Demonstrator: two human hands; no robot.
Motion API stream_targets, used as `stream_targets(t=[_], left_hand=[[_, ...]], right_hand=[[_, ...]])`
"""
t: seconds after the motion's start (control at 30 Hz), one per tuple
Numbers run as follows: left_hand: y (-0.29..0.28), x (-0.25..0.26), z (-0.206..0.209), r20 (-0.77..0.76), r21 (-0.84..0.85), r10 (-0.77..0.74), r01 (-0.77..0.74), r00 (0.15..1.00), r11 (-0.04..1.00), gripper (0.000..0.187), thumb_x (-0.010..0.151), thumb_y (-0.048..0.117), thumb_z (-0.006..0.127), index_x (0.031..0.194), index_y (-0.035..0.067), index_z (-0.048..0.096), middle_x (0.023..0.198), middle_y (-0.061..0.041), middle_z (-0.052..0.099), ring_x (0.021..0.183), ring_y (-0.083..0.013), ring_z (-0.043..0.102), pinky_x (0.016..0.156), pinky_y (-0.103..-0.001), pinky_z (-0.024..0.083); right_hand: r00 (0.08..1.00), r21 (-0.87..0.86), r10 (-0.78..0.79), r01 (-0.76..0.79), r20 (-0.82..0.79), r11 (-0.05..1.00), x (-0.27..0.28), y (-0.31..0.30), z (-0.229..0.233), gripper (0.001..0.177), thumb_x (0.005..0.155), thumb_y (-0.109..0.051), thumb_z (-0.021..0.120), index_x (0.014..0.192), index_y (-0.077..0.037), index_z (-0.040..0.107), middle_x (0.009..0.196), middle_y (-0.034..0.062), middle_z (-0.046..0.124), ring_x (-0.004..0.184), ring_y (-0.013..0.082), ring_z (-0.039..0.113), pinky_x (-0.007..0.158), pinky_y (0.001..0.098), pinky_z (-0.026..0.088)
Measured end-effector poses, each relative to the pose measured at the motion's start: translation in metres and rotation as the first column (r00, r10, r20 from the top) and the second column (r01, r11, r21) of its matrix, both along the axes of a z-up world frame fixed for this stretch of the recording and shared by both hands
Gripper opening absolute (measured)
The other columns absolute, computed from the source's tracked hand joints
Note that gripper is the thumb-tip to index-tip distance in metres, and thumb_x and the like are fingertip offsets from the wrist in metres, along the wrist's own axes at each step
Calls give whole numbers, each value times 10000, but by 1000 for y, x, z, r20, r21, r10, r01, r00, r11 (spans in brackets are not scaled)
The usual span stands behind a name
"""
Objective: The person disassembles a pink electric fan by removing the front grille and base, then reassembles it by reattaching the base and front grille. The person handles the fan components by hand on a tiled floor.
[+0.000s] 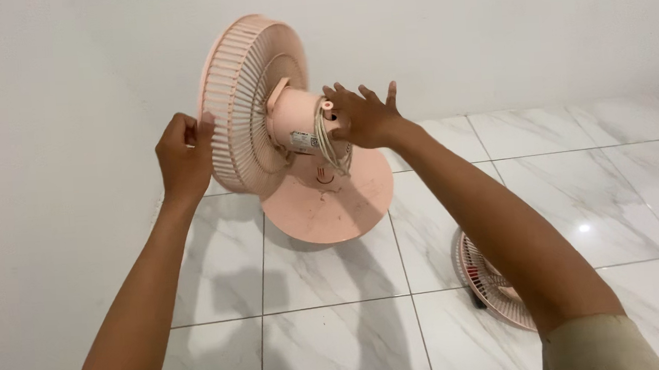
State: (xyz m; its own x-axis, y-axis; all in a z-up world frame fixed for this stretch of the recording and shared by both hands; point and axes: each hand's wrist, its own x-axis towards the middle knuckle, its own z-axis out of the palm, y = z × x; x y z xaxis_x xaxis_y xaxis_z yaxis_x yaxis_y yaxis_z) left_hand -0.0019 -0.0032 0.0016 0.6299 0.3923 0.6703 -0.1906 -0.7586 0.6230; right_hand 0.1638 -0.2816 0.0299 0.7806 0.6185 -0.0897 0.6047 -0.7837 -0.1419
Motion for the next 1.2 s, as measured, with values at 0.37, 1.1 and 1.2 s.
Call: stream_targets(t=[0.37,1.1,1.2], left_hand=[[-68,-40,23,-252,-323,-218,131,943,937,523,1085,337,547,682,24,661,549,-20,560,478,-87,498,453,-287,429],[-102,-57,46,-294,119,-183,226,938,967,323,982,308,605,1056,39,769,955,-136,735,777,-211,706,707,-385,567],[-89,-52,50,-341,142,28,22,940,990,392,1083,406,630,1200,33,653,1207,-202,602,1004,-291,641,810,-393,553]], right_hand=[[982,178,109,-137,156,975,-72,7,29,878,984,-666,475,1614,-268,11,1685,69,188,1525,353,210,1168,754,19],[997,62,-30,26,77,998,-139,-16,60,1130,841,-399,817,1594,-287,-19,1627,45,313,1358,313,483,1117,611,363],[988,-39,-28,34,151,999,-139,-36,62,1047,917,-66,659,1659,-308,-40,1673,38,298,1293,299,580,1087,575,447]])
